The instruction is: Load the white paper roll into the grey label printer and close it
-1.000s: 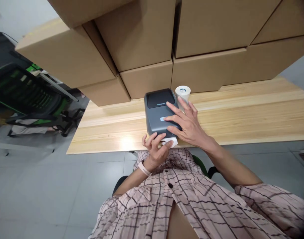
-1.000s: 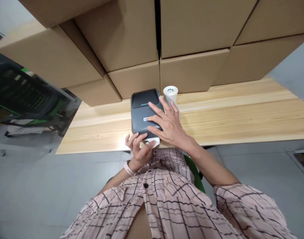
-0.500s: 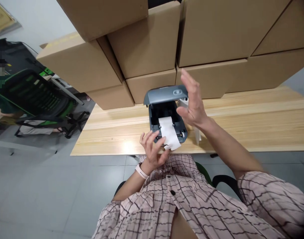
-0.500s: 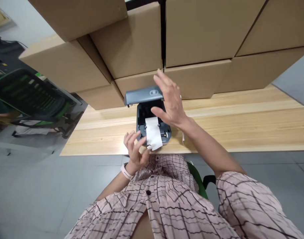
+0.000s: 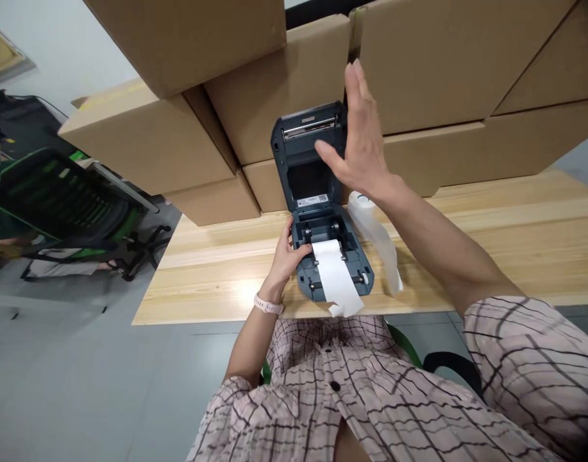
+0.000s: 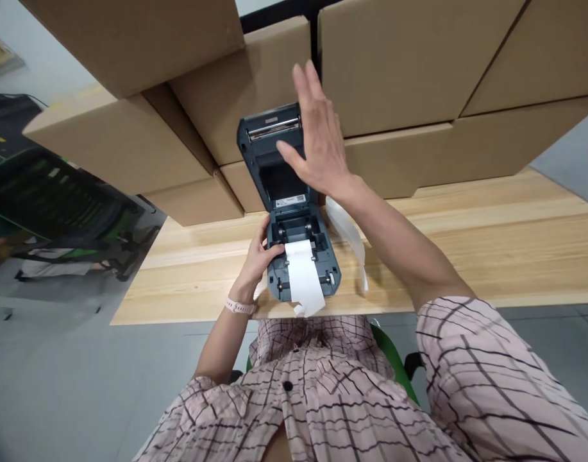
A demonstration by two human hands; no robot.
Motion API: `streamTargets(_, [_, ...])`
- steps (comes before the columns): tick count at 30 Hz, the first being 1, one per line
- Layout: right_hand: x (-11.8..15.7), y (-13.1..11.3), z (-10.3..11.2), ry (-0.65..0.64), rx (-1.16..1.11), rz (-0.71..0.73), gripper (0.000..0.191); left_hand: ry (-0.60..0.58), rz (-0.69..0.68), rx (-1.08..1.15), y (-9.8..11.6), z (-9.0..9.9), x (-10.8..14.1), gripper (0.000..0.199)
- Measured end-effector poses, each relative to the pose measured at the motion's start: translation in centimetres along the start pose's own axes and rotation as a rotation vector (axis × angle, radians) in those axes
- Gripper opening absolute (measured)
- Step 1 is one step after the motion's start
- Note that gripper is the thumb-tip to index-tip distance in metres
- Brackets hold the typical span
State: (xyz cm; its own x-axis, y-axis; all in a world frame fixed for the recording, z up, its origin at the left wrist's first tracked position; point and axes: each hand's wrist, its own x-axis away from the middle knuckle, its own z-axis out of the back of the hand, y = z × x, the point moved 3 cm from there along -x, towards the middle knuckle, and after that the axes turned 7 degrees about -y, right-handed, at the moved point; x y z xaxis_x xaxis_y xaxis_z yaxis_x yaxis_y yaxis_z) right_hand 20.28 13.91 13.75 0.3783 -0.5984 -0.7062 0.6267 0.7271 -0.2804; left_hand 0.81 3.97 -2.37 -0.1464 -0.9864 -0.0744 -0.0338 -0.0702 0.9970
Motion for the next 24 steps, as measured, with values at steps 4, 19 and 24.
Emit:
streamTargets(4, [4.7,-2.2,-0.5,-0.354,-0.109,0.138,0.036,0.003,0.010,0.004,-0.4,0.2,0.3,0.098])
streamTargets(19, [7.8,-1.2,-2.3,-1.170,-0.612,0.132,0.065,-0.077,-0.119,-0.097,-0.6,1.2,0.0,0.098])
streamTargets(24, [11.1,4.3,6.1,-0.753,-0.868,-0.102,0.048,-0.119,-0.085,-0.065,-0.1,1.5,0.5,0.098])
